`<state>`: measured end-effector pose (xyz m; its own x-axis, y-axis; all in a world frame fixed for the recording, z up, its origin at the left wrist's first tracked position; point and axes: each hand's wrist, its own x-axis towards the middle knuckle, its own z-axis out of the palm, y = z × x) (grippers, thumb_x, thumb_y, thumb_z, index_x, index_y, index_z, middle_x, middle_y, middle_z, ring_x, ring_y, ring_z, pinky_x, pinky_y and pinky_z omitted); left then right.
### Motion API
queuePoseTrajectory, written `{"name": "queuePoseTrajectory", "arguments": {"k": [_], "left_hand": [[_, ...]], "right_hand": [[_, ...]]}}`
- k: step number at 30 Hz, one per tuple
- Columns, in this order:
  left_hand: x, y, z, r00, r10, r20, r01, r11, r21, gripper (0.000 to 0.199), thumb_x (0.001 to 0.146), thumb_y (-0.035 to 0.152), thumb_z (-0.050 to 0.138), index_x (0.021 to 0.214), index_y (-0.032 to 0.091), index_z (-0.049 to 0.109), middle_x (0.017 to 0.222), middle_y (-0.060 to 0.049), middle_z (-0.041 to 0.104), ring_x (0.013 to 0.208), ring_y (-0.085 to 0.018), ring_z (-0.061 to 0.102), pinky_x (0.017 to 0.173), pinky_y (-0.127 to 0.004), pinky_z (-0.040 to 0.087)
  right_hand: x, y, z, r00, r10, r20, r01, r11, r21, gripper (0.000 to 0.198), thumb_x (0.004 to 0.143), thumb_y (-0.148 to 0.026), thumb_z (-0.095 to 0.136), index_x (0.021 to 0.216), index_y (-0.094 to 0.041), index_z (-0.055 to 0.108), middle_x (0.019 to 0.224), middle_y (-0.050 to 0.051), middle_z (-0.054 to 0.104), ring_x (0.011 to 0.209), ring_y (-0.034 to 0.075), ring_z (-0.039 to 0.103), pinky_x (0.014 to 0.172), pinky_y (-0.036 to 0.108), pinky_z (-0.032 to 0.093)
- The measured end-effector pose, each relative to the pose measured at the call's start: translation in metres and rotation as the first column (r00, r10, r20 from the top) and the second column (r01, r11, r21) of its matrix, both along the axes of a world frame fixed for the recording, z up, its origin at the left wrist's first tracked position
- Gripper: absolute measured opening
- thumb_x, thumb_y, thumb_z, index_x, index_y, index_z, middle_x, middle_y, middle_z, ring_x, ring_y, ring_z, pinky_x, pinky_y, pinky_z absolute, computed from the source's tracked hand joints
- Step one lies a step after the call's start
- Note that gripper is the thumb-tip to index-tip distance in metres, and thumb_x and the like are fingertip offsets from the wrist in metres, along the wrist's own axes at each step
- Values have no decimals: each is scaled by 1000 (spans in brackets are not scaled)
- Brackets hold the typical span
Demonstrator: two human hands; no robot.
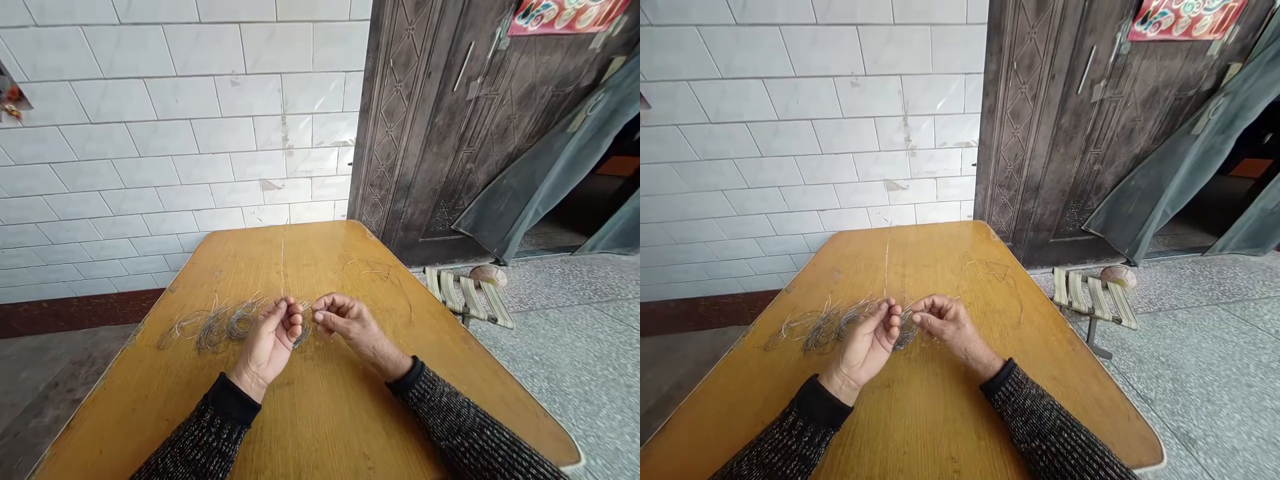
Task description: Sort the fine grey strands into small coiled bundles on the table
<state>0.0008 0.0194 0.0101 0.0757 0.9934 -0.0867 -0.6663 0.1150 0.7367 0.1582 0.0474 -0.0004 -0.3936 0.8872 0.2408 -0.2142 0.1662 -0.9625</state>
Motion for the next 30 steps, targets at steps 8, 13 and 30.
{"name": "queuePoseTrajectory", "arguments": {"k": [8, 13, 30], "left_hand": [[7, -5, -5, 1000, -28, -11, 28, 999, 43, 14, 69, 21, 69, 81, 16, 64, 83, -1, 64, 65, -7, 60, 53, -15, 48], [9, -3, -9, 1000, 2, 1, -2, 1000, -18, 14, 66, 16, 72, 77, 13, 65, 75, 0, 62, 63, -6, 58, 54, -15, 46], [8, -5, -7, 970, 54, -238, -34, 996, 88, 22, 65, 28, 71, 80, 13, 65, 66, 1, 57, 55, -7, 51, 49, -18, 37]], "right_hand": [[-1, -5, 3, 961, -125, -246, 87, 983, -161, 21, 71, -40, 66, 76, -20, 63, 73, -1, 59, 60, 9, 53, 48, 19, 45], [0, -4, 3, 959, -122, -256, 79, 982, -173, 21, 73, -40, 64, 80, -20, 64, 85, 1, 62, 67, 10, 57, 51, 19, 48], [-2, -9, 5, 995, -100, -23, 99, 995, -17, 34, 75, -43, 58, 97, -17, 63, 70, -1, 57, 59, 9, 53, 51, 22, 43]]}}
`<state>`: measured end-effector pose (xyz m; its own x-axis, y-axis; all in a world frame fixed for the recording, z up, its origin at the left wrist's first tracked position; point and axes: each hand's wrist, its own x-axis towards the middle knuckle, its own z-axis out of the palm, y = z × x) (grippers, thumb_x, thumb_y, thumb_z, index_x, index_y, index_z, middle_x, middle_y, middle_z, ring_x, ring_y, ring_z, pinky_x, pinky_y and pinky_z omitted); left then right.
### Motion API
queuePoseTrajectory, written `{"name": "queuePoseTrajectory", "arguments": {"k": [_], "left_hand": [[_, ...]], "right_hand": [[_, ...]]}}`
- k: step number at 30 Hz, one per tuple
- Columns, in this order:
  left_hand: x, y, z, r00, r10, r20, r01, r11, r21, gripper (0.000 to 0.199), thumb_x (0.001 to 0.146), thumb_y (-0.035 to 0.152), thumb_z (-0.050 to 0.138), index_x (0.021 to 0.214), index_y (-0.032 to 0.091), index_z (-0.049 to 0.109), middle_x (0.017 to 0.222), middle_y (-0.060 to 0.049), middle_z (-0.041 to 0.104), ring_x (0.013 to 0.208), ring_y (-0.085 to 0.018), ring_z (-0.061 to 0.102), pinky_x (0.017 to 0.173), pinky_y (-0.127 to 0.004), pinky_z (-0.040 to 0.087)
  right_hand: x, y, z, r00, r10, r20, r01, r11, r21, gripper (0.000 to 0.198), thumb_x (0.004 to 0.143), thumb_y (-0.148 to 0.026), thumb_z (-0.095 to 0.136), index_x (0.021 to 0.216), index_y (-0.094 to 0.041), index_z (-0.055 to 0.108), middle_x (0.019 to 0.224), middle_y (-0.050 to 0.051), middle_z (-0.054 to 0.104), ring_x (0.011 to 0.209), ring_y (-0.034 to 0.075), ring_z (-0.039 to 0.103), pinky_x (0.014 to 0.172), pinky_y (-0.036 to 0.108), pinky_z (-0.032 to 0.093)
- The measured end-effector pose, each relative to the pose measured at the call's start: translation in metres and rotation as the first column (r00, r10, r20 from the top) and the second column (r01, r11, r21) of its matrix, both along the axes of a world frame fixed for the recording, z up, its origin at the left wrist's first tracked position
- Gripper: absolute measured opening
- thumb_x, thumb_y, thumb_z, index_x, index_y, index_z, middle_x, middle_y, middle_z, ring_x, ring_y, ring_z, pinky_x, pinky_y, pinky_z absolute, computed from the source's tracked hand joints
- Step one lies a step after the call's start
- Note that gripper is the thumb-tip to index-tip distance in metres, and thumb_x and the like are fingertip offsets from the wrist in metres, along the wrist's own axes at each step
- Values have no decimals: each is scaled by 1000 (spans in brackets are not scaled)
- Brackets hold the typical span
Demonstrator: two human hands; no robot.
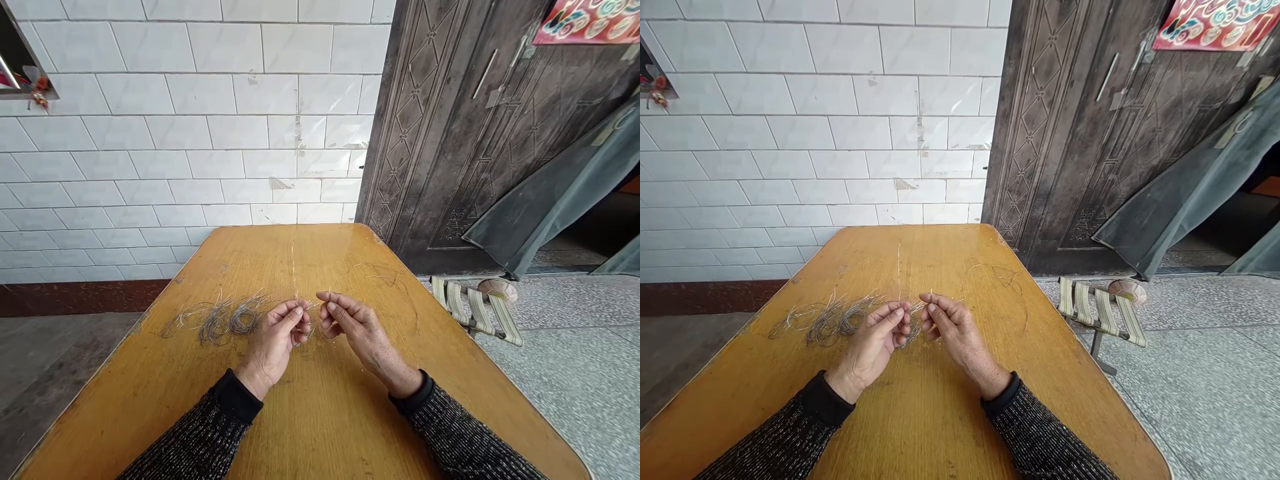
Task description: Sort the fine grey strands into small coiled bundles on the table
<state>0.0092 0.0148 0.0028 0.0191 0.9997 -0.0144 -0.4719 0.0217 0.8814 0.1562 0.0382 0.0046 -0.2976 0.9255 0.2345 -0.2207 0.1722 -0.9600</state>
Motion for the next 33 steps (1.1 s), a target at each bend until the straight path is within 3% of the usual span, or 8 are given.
{"name": "queuePoseTrajectory", "arguments": {"k": [4, 7, 12, 18, 22, 27, 33], "left_hand": [[0, 0, -1, 999, -14, -31, 15, 1000, 13, 22, 66, 29, 70, 80, 13, 63, 67, 0, 56, 56, -7, 51, 51, -19, 38], [-1, 1, -2, 995, -26, -94, 30, 999, 36, 21, 70, 29, 66, 82, 13, 62, 70, 0, 57, 58, -8, 52, 52, -20, 39], [-1, -1, -1, 963, 14, -270, 5, 998, 67, 25, 75, 29, 59, 94, 14, 59, 72, -1, 59, 58, -9, 54, 54, -22, 40], [2, -4, 4, 901, 83, -426, -30, 991, 131, 28, 76, 31, 55, 98, 13, 60, 69, -1, 58, 57, -9, 53, 52, -22, 39], [1, -2, 2, 881, 100, -463, -28, 987, 160, 29, 78, 33, 52, 97, 13, 61, 65, 0, 55, 52, -8, 50, 48, -21, 37], [-2, 1, -1, 840, 109, -532, 0, 980, 201, 28, 81, 30, 49, 100, 13, 61, 63, 1, 55, 50, -8, 49, 47, -21, 39], [-5, 0, 2, 696, 189, -693, 65, 944, 323, 27, 79, 21, 45, 96, 14, 65, 57, 1, 55, 47, -9, 49, 47, -22, 41]], "right_hand": [[0, 0, 0, 999, -31, 25, 29, 998, 55, 38, 75, -42, 58, 102, -16, 59, 71, -1, 55, 60, 10, 53, 52, 23, 43], [0, 1, -1, 997, -54, -59, 54, 998, 10, 40, 74, -39, 60, 107, -18, 50, 68, -3, 57, 56, 9, 54, 52, 23, 44], [0, 3, -3, 990, -78, -115, 73, 996, -46, 31, 71, -37, 63, 91, -20, 46, 63, -4, 58, 50, 8, 53, 49, 21, 42], [0, 7, -10, 987, -141, 72, 131, 984, 122, 19, 72, -29, 56, 87, -18, 52, 60, -4, 57, 47, 8, 49, 47, 21, 40], [3, 7, -14, 916, -279, 287, 166, 918, 360, 15, 75, -21, 49, 87, -17, 58, 58, -3, 55, 49, 8, 49, 49, 21, 39], [5, 3, -9, 761, -499, 415, 157, 761, 629, 19, 76, -17, 46, 83, -18, 64, 56, -2, 58, 48, 9, 49, 49, 20, 37], [4, -1, -6, 675, -591, 441, 87, 658, 748, 23, 77, -11, 45, 83, -19, 66, 67, 2, 66, 55, 10, 57, 53, 19, 39]]}}
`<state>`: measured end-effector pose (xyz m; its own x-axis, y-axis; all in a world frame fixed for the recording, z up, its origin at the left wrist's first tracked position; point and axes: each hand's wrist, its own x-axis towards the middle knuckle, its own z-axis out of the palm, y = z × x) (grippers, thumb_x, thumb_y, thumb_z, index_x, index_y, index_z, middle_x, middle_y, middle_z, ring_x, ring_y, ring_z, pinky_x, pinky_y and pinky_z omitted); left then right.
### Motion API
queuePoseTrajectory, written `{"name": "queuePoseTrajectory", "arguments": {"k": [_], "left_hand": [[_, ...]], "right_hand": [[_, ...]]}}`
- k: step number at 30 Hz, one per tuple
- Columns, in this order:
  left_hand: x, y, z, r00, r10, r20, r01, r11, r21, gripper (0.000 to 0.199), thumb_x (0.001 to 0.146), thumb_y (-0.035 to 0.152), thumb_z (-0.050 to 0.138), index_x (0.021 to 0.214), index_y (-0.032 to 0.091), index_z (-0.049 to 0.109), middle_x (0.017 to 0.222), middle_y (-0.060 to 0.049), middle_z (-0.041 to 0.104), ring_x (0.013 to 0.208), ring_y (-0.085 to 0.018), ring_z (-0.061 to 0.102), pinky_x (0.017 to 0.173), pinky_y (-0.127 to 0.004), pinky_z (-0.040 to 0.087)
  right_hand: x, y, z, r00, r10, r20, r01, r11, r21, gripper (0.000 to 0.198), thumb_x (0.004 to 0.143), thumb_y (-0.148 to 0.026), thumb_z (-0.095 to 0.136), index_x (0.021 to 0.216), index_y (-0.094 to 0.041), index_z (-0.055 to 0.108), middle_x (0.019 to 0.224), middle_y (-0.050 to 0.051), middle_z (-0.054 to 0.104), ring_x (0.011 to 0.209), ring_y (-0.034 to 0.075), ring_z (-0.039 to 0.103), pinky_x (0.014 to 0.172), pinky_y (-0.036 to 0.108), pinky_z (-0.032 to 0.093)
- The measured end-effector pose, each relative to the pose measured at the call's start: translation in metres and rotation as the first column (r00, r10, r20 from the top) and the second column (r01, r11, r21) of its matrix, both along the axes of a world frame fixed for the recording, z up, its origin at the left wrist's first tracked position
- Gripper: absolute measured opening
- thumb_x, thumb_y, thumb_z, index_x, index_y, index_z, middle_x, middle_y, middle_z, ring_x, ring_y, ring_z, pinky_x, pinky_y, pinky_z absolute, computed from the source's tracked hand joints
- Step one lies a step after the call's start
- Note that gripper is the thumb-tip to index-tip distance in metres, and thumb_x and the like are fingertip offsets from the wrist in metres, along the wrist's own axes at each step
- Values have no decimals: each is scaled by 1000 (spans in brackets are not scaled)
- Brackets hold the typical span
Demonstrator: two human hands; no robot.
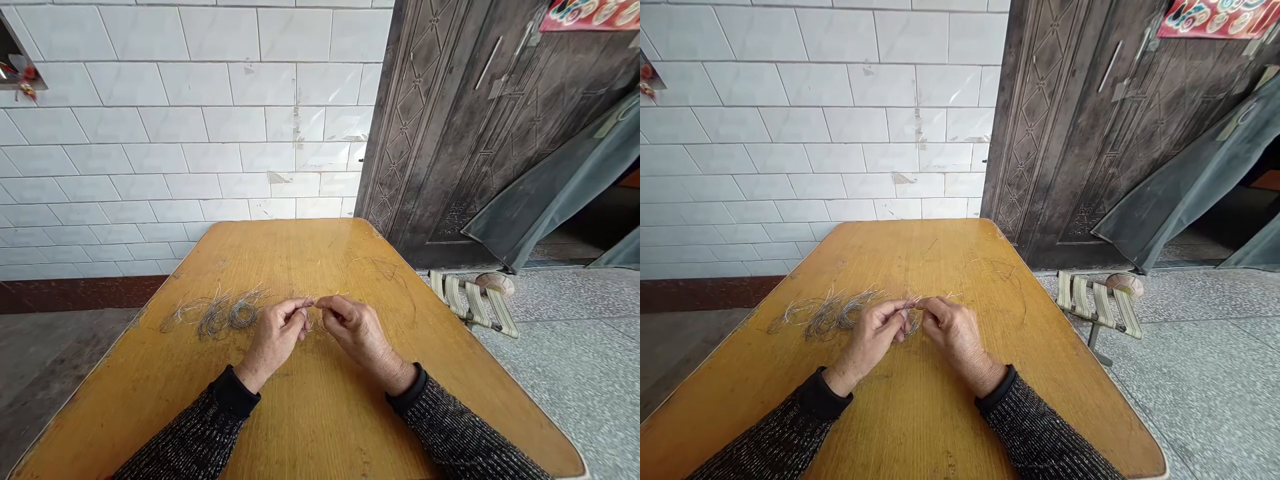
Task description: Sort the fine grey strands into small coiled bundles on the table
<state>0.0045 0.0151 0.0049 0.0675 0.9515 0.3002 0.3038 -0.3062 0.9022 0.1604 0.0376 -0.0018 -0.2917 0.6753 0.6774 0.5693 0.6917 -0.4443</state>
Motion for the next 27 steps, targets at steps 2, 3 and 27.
{"name": "queuePoseTrajectory", "arguments": {"k": [2, 3, 27], "left_hand": [[0, 0, 1, 998, 5, -59, -3, 999, 35, 28, 78, 18, 43, 93, 13, 66, 56, 1, 55, 45, -9, 48, 45, -22, 40], [-1, -1, 2, 997, 8, -80, -4, 999, 45, 28, 78, 17, 43, 92, 13, 66, 56, 1, 55, 45, -9, 48, 45, -22, 40], [2, -4, 6, 989, -34, -145, 28, 999, -41, 22, 75, 15, 42, 73, 17, 64, 55, 3, 53, 44, -9, 49, 46, -22, 39]], "right_hand": [[0, 0, -2, 999, -20, 44, 18, 999, 35, 24, 78, -11, 45, 84, -20, 66, 69, 2, 66, 57, 11, 57, 54, 19, 38], [0, 0, -3, 998, -30, 60, 27, 998, 52, 24, 78, -11, 44, 85, -20, 66, 69, 1, 66, 57, 11, 57, 54, 19, 38], [1, -2, -4, 980, -73, 183, 57, 994, 89, 23, 82, -14, 44, 84, -21, 65, 68, 1, 63, 57, 10, 55, 50, 20, 29]]}}
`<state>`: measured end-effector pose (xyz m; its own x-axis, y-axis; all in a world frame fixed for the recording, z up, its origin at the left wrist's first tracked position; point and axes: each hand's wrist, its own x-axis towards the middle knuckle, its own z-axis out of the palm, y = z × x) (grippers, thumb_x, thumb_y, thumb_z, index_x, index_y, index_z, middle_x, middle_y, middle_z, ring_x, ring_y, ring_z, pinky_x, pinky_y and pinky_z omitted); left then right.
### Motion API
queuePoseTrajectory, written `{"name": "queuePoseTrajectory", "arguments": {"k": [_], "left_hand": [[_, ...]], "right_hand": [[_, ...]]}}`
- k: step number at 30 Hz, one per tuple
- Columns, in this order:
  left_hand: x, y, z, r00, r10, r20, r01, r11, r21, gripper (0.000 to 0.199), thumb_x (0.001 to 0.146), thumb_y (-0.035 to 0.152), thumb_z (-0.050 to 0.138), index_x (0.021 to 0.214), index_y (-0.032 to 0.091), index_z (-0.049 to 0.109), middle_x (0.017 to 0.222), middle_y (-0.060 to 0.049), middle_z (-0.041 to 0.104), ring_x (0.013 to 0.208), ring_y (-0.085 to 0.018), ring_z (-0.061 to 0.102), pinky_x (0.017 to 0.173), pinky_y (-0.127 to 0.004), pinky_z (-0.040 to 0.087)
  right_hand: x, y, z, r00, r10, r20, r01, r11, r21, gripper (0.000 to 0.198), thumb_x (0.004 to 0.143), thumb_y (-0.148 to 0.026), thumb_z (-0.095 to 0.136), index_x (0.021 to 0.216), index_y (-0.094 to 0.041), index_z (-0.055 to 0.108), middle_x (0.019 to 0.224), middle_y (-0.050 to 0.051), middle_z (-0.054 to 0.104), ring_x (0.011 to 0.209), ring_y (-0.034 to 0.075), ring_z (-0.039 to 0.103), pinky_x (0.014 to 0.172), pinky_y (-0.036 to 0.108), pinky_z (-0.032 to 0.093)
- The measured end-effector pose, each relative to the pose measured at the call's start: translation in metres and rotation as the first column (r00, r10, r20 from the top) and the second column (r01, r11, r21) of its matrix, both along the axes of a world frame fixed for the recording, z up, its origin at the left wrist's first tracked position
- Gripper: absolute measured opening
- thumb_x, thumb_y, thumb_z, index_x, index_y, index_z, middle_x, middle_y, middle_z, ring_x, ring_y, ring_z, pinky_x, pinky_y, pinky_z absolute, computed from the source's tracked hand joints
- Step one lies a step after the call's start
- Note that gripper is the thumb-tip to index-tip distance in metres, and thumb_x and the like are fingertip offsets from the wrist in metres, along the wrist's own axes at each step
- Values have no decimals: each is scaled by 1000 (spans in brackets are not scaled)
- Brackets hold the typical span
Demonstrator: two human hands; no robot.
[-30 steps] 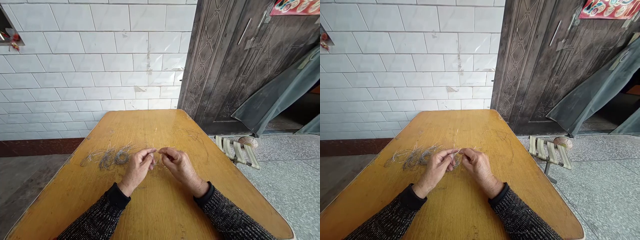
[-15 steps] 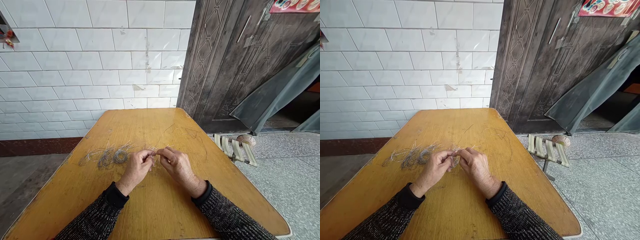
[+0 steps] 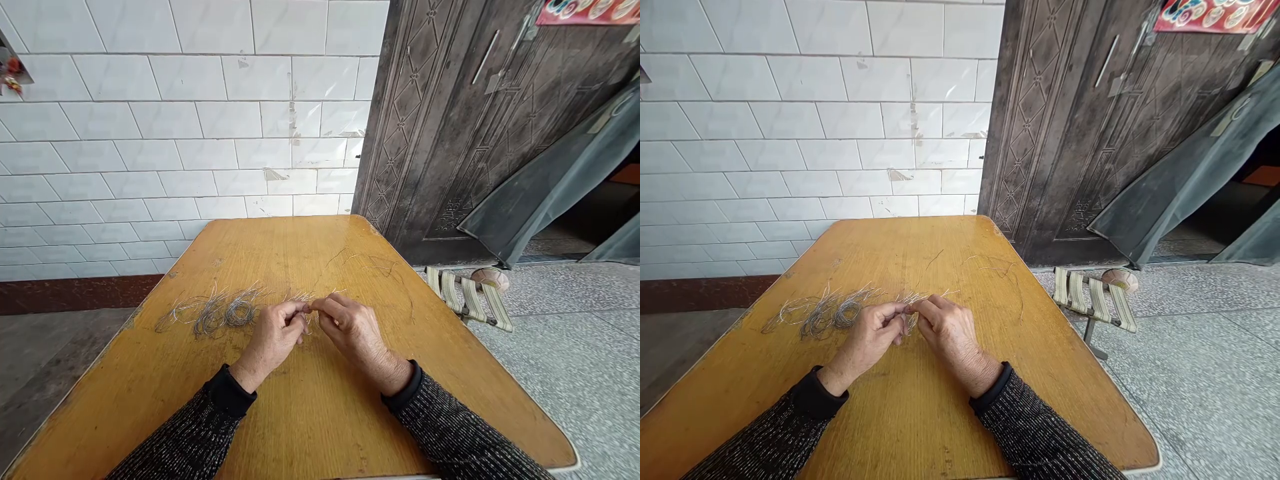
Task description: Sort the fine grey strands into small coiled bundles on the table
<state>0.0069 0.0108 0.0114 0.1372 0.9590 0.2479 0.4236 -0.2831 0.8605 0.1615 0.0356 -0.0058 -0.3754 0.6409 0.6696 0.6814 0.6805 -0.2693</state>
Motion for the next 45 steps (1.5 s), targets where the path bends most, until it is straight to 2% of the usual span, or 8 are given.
{"name": "queuePoseTrajectory", "arguments": {"k": [3, 12, 17, 23, 26, 34, 39, 45], "left_hand": [[0, 0, 1, 1000, -6, -17, 6, 1000, -11, 19, 74, 15, 42, 65, 17, 59, 54, 3, 52, 43, -9, 49, 46, -22, 38], [0, 0, 0, 1000, -25, -16, 25, 998, -49, 17, 72, 12, 42, 73, 17, 59, 54, 3, 55, 44, -10, 51, 47, -22, 39], [1, -1, 5, 995, -68, 80, 73, 995, -62, 23, 79, 27, 46, 62, 17, 56, 57, 1, 56, 48, -10, 52, 50, -23, 42], [-2, 1, 2, 975, 40, 221, 0, 984, -176, 22, 79, 31, 47, 71, 15, 59, 60, -1, 58, 48, -10, 54, 46, -22, 41], [-3, 2, 0, 974, 34, 223, 4, 986, -169, 24, 80, 33, 47, 72, 14, 60, 62, -1, 59, 49, -10, 55, 47, -22, 42], [-4, 5, -4, 972, 64, 228, -41, 994, -105, 28, 79, 38, 51, 77, 14, 65, 63, -3, 60, 50, -11, 54, 46, -22, 41], [-5, 5, -9, 990, 79, 119, -80, 997, 5, 29, 80, 38, 51, 81, 15, 68, 61, -4, 62, 54, -14, 56, 49, -23, 44], [-5, 7, -14, 991, 115, 74, -120, 991, 67, 27, 82, 34, 49, 89, 16, 68, 69, -6, 66, 55, -15, 58, 52, -25, 45]], "right_hand": [[-1, 0, 0, 1000, -2, 3, 2, 1000, -15, 22, 81, -13, 44, 82, -21, 65, 69, 1, 63, 58, 10, 55, 50, 20, 29], [0, 1, -1, 999, 34, -12, -34, 998, -50, 21, 81, -12, 44, 80, -20, 64, 70, 1, 64, 59, 11, 56, 52, 20, 32], [0, 1, 1, 999, 43, -19, -44, 997, -58, 19, 83, -16, 46, 81, -20, 65, 70, 2, 63, 58, 11, 56, 52, 20, 34], [-1, 3, 2, 965, 76, -250, -129, 971, -202, 20, 83, -18, 45, 93, -19, 63, 71, 3, 66, 60, 12, 59, 57, 21, 42], [-1, 5, 3, 942, 90, -323, -175, 954, -243, 19, 82, -18, 45, 89, -18, 63, 70, 2, 66, 60, 12, 59, 56, 22, 43], [1, 5, 3, 977, 76, -199, -105, 984, -141, 20, 83, -17, 44, 85, -19, 63, 72, 3, 65, 60, 12, 58, 56, 21, 41], [1, 4, 2, 997, 37, -73, -41, 998, -47, 22, 84, -16, 43, 84, -19, 64, 72, 3, 65, 61, 12, 58, 55, 20, 37], [2, 1, 4, 1000, 10, 12, -10, 1000, -15, 20, 82, -14, 45, 83, -19, 64, 73, 2, 65, 60, 11, 57, 53, 20, 33]]}}
